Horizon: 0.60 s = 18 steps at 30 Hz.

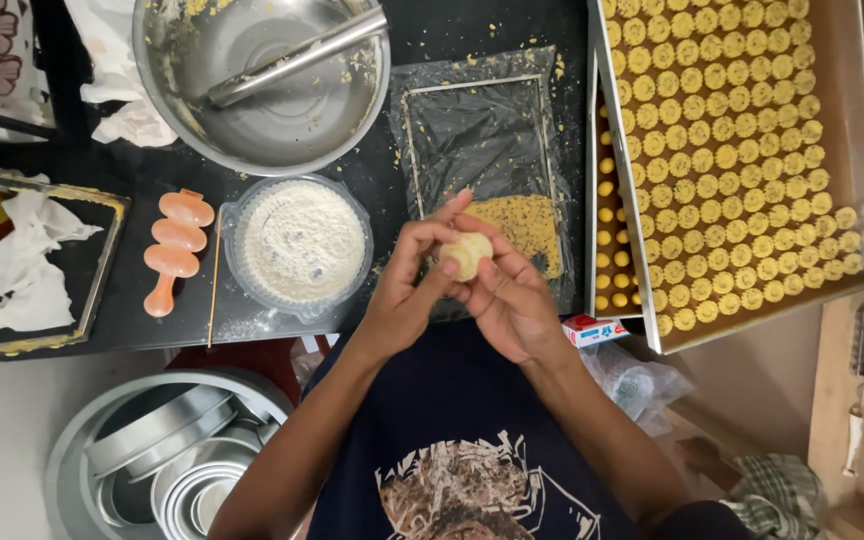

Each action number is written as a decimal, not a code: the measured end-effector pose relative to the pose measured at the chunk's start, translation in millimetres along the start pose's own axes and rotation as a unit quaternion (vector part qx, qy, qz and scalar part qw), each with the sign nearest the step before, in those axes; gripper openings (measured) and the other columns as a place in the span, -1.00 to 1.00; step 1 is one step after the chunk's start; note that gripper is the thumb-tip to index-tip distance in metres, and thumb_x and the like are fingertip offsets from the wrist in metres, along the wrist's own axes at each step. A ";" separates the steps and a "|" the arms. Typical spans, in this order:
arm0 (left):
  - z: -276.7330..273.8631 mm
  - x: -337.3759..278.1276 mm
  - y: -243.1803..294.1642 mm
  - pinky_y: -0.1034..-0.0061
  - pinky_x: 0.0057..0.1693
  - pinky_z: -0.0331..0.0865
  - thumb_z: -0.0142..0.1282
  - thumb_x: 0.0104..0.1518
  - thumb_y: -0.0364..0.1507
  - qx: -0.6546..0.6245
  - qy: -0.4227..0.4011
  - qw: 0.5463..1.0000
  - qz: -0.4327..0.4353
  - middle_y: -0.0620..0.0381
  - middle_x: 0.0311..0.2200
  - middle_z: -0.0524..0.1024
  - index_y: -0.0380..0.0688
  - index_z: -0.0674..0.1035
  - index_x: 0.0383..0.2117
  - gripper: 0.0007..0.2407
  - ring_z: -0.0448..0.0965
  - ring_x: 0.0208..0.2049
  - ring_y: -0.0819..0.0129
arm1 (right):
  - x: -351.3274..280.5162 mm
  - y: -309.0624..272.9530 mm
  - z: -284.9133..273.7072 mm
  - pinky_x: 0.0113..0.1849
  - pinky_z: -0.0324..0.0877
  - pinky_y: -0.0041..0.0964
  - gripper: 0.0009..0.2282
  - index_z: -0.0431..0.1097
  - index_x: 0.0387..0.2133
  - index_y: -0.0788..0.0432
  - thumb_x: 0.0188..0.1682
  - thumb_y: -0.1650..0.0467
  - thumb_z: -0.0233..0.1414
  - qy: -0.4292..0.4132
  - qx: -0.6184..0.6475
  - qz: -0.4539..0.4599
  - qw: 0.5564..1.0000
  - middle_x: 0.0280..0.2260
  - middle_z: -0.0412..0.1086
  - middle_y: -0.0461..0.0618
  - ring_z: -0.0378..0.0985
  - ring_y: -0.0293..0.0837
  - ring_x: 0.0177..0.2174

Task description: Manually shaping dough into cookies using a mold and a wooden skewer on a bakery tray.

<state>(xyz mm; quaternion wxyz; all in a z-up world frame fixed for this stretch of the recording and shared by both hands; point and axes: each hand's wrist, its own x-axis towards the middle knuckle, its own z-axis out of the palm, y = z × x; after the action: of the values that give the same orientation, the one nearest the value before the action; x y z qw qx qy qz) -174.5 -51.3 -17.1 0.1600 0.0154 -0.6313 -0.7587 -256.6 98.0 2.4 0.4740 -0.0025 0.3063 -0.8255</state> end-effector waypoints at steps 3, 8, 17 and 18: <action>3.6 0.7 1.4 0.32 0.10 0.37 0.01 0.37 -0.45 -0.141 0.033 0.979 -0.147 -0.02 0.45 0.19 -0.16 0.30 0.10 -0.74 0.38 0.18 0.29 | 1.9 1.8 -8.5 0.06 0.38 -0.23 -0.52 0.08 0.34 0.30 0.19 0.37 0.01 0.004 0.014 0.020 1.000 0.11 0.33 0.02 0.41 -0.18 0.06; -1.7 -2.5 -15.6 0.42 0.16 0.43 0.02 0.38 -0.45 -0.128 0.038 0.978 -0.160 0.00 0.22 0.37 -0.14 0.30 0.17 -0.71 0.45 0.13 0.36 | 15.7 -4.9 -33.6 -0.06 0.45 -0.23 -0.51 0.14 0.33 0.32 0.20 0.30 -0.01 -0.003 0.010 0.055 0.998 0.02 0.39 0.10 0.50 -0.11 -0.09; -38.1 -5.3 -55.1 0.46 0.13 0.41 -0.05 0.39 -0.41 -0.017 0.148 0.967 -0.206 0.08 0.06 0.49 -0.16 0.33 0.20 -0.70 0.57 0.01 0.33 | 31.7 -15.1 -170.6 -0.27 0.48 -0.29 -0.58 0.26 0.19 0.35 0.16 0.30 -0.08 0.154 0.101 0.047 0.982 -0.13 0.46 0.25 0.49 -0.09 -0.33; -39.4 -5.9 -59.3 0.48 0.00 0.44 -0.05 0.37 -0.40 0.029 0.158 0.957 -0.241 0.09 -0.02 0.53 -0.15 0.34 0.18 -0.71 0.63 -0.11 0.34 | 31.4 -14.4 -180.1 -0.29 0.47 -0.29 -0.58 0.27 0.17 0.35 0.14 0.29 -0.08 0.166 0.097 0.046 0.980 -0.13 0.46 0.25 0.50 -0.08 -0.33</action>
<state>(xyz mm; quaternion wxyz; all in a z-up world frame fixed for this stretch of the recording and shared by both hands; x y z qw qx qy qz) -173.3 -78.3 -83.2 0.0696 0.2911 -0.5977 -0.7438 -338.1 169.3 -145.6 0.4524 0.1945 0.2992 -0.8173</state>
